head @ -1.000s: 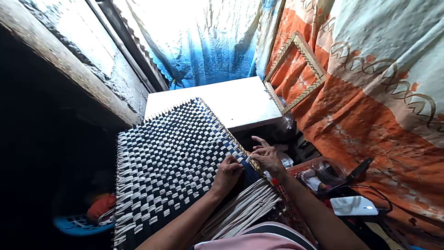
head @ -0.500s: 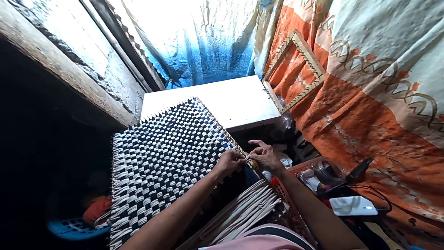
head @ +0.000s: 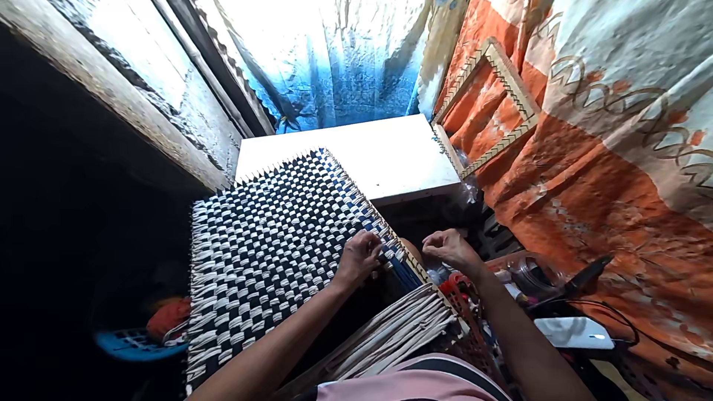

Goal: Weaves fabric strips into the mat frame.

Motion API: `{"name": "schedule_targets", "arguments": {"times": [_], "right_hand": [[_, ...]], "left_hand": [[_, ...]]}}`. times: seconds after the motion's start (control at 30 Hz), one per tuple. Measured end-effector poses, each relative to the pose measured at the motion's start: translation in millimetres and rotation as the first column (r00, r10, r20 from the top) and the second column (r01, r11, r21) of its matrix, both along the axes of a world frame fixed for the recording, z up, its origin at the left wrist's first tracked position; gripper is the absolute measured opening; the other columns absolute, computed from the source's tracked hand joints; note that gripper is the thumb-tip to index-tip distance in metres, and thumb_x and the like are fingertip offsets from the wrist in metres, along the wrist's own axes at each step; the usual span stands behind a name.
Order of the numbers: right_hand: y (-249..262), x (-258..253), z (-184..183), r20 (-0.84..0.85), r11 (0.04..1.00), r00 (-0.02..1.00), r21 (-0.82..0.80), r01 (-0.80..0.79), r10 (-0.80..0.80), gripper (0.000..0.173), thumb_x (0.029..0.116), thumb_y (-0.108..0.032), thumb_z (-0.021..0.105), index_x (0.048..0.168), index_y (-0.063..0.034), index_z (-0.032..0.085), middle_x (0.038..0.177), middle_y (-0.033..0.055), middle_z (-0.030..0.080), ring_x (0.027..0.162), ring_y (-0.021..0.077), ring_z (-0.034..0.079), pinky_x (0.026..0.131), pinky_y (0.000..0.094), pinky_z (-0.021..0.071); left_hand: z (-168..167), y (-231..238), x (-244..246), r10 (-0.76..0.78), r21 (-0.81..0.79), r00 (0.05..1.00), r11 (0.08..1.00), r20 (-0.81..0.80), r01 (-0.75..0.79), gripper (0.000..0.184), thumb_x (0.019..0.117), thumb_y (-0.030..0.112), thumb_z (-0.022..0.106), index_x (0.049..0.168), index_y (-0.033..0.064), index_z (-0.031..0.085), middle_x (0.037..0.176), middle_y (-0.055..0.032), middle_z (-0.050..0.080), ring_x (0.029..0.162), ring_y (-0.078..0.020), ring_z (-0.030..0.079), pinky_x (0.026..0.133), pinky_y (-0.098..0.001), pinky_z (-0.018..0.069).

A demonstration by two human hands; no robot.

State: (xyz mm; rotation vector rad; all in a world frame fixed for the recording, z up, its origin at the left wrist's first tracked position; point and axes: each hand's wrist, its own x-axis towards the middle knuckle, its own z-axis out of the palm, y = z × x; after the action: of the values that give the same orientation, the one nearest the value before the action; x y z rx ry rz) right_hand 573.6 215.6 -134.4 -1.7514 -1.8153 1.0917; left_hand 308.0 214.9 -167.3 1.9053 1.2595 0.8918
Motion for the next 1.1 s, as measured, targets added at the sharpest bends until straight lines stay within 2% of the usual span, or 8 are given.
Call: {"name": "schedule_targets", "arguments": {"times": [0.1,0.23,0.43,0.6,0.73,0.87,1.0,1.1], "right_hand": [[-10.6,-3.5,5.8,-0.017,0.962,1.0,0.274,-0.004,0.009,0.016,0.0927,-0.019,0.072,0.096,-0.0038,0.076,0.113,0.0085,0.072,0.099,0.0156,0.069,0.089,0.0376,0.0572],[-10.4,-31.3,2.0,0.13,0.784,0.923,0.493,-0.377,0.362,0.016,0.09,-0.023,0.073,0.097,-0.0102,0.079,0.124,0.0063,0.07,0.126,0.023,0.058,0.106,0.0469,0.046],[2.5,-69.7,2.7,0.493,0.615,0.625,0.209,-0.761,0.605,0.016,0.0864,-0.018,0.072,0.098,-0.0067,0.073,0.111,0.0123,0.069,0.112,0.0302,0.061,0.1,0.0533,0.0399],[25.9,-75.4,-10.0,0.466,0.565,0.615,0.262,-0.782,0.636,0.012,0.0865,-0.014,0.074,0.081,-0.0035,0.07,0.091,0.0122,0.068,0.094,0.027,0.065,0.09,0.0499,0.0428],[27.6,-69.0,13.8,0.301,0.636,0.66,0.189,-0.748,0.688,0.022,0.0837,-0.022,0.079,0.099,-0.0064,0.075,0.109,0.0116,0.069,0.109,0.0272,0.062,0.101,0.0509,0.0434],[18.3,-79.7,2.9,0.458,0.578,0.595,0.196,-0.792,0.66,0.049,0.0818,-0.041,0.081,0.116,-0.0071,0.071,0.128,0.0129,0.064,0.125,0.03,0.058,0.106,0.0485,0.0451],[28.2,-98.1,-19.3,0.528,0.484,0.549,0.271,-0.832,0.648,0.03,0.0833,-0.03,0.079,0.096,-0.0042,0.072,0.112,0.0125,0.069,0.109,0.0291,0.066,0.096,0.0471,0.0534],[36.4,-102.0,-1.6,0.427,0.546,0.56,0.168,-0.821,0.71,0.025,0.0847,-0.026,0.08,0.095,-0.004,0.074,0.111,0.0115,0.071,0.107,0.0284,0.067,0.092,0.0519,0.0547]], "left_hand": [[-4.7,-20.0,-24.5,-0.06,0.023,0.991,0.998,-0.122,0.063,0.019,0.0959,0.015,0.065,0.102,-0.0011,0.074,0.099,-0.0171,0.069,0.09,-0.0232,0.067,0.085,-0.0366,0.0559],[1.6,-49.6,-24.1,-0.08,0.05,0.961,0.994,-0.265,0.096,0.02,0.0937,0.021,0.068,0.101,0.0032,0.074,0.105,-0.0165,0.071,0.107,-0.0341,0.065,0.095,-0.0469,0.0522],[12.4,-54.1,-21.0,-0.029,-0.116,0.948,0.993,-0.317,-0.008,0.034,0.0879,0.022,0.071,0.115,0.0009,0.068,0.115,-0.0175,0.067,0.114,-0.0321,0.062,0.1,-0.0433,0.0498],[-4.0,-38.7,-29.3,-0.058,-0.216,0.961,0.976,-0.271,-0.002,0.048,0.0837,0.022,0.078,0.119,-0.0054,0.061,0.114,-0.0219,0.063,0.107,-0.0322,0.062,0.097,-0.0442,0.0504],[14.0,-36.6,-51.6,-0.178,-0.229,0.942,0.967,-0.284,0.114,0.044,0.0903,0.024,0.073,0.123,-0.0027,0.062,0.122,-0.0215,0.062,0.114,-0.0325,0.061,0.101,-0.0465,0.0497],[14.8,-53.5,-82.9,-0.158,-0.215,0.92,0.973,-0.36,0.083,0.054,0.0866,0.029,0.077,0.13,0.0004,0.062,0.132,-0.0238,0.059,0.125,-0.0382,0.056,0.106,-0.0516,0.0464],[-0.8,-70.5,-86.2,-0.054,-0.146,0.932,0.989,-0.358,0.001,0.048,0.0879,0.034,0.076,0.121,0.0016,0.066,0.13,-0.0233,0.061,0.127,-0.0389,0.055,0.108,-0.052,0.0447],[6.5,-69.7,-96.4,-0.083,-0.13,0.942,0.991,-0.325,0.042,0.045,0.0925,0.033,0.073,0.122,-0.0009,0.065,0.127,-0.0236,0.062,0.122,-0.0362,0.058,0.106,-0.0482,0.0464]]}}
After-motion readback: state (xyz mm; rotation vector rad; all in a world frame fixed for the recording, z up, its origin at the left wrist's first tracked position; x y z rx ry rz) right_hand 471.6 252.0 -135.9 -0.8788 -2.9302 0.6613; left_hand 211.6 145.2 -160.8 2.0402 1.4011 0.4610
